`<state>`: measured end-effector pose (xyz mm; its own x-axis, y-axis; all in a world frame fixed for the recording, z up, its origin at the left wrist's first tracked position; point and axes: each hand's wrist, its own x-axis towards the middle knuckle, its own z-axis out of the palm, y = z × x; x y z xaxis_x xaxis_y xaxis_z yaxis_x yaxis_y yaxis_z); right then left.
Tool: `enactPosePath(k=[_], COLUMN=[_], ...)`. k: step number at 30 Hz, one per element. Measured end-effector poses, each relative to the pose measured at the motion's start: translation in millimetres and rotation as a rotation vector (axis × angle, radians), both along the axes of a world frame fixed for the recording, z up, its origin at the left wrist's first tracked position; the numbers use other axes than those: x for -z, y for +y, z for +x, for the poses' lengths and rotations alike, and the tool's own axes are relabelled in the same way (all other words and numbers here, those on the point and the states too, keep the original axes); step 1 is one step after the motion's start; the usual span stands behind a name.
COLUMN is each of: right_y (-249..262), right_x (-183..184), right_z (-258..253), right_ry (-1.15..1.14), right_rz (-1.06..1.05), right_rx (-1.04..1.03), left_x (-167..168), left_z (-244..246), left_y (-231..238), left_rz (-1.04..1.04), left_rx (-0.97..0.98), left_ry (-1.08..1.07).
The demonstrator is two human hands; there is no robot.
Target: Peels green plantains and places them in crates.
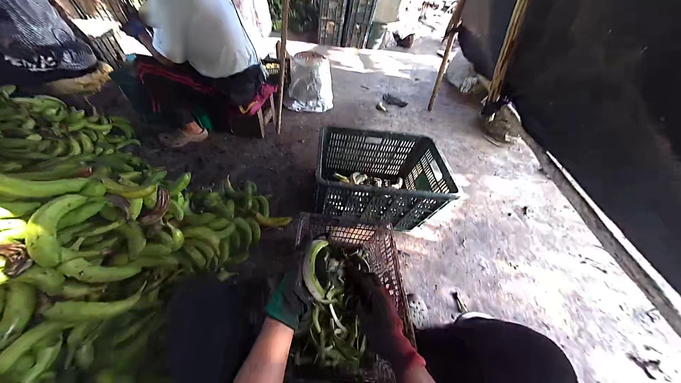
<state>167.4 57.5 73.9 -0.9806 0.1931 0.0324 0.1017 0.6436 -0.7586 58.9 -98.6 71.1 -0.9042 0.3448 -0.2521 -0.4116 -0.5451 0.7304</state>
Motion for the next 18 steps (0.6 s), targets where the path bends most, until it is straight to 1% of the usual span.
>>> enactPosePath(k=[3, 5, 7, 9, 10, 11, 12, 13, 14, 15, 16, 17, 18], right_y=[-14.6, -19.9, -23.0, -22.2, -18.9, -15.0, -11.3, -10.1, -8.9, -6.8, -2.9, 0.4, 4.3], right_x=[10.5, 10.8, 12.1, 21.2, 28.2, 35.1, 38.2, 36.0, 31.4, 26.4, 22.8, 19.9, 19.0], right_z=[12.9, 2.4, -16.0, -33.6, -40.4, -44.3, -44.5, -40.9, -35.6, -30.0, -22.6, -15.8, -11.0], right_ry=[0.241, 0.245, 0.133, 0.001, -0.035, -0.036, -0.020, -0.010, -0.011, -0.038, -0.103, -0.200, -0.328], right_rz=[0.226, 0.217, 0.135, -0.011, -0.120, -0.276, -0.481, -0.663, -0.756, -0.787, -0.772, -0.685, -0.554], right_rx=[-0.095, -0.050, 0.057, 0.181, 0.232, 0.277, 0.313, 0.347, 0.348, 0.332, 0.302, 0.275, 0.246], left_x=[-4.5, -4.9, -7.0, 3.1, 5.0, 3.9, 2.4, 0.6, -2.6, -6.3, -12.9, -23.9, -40.0], left_z=[-3.7, 1.3, 8.6, 7.5, 7.4, 8.7, 10.1, 10.3, 8.6, 7.1, 7.0, 5.1, -0.8], left_y=[-1.1, 2.2, 7.2, 6.4, 6.3, 5.8, 3.5, -0.5, -4.7, -7.3, -7.6, -5.0, 2.8], left_rz=[0.064, 0.051, 0.008, 0.001, 0.037, 0.090, 0.180, 0.289, 0.353, 0.366, 0.318, 0.204, 0.075], left_rx=[0.064, 0.162, 0.137, 0.076, 0.052, 0.036, 0.041, 0.064, 0.082, 0.074, 0.029, -0.048, -0.158], left_ry=[-0.097, -0.140, -0.139, -0.080, -0.081, -0.100, -0.136, -0.172, -0.177, -0.139, -0.050, 0.095, 0.256])
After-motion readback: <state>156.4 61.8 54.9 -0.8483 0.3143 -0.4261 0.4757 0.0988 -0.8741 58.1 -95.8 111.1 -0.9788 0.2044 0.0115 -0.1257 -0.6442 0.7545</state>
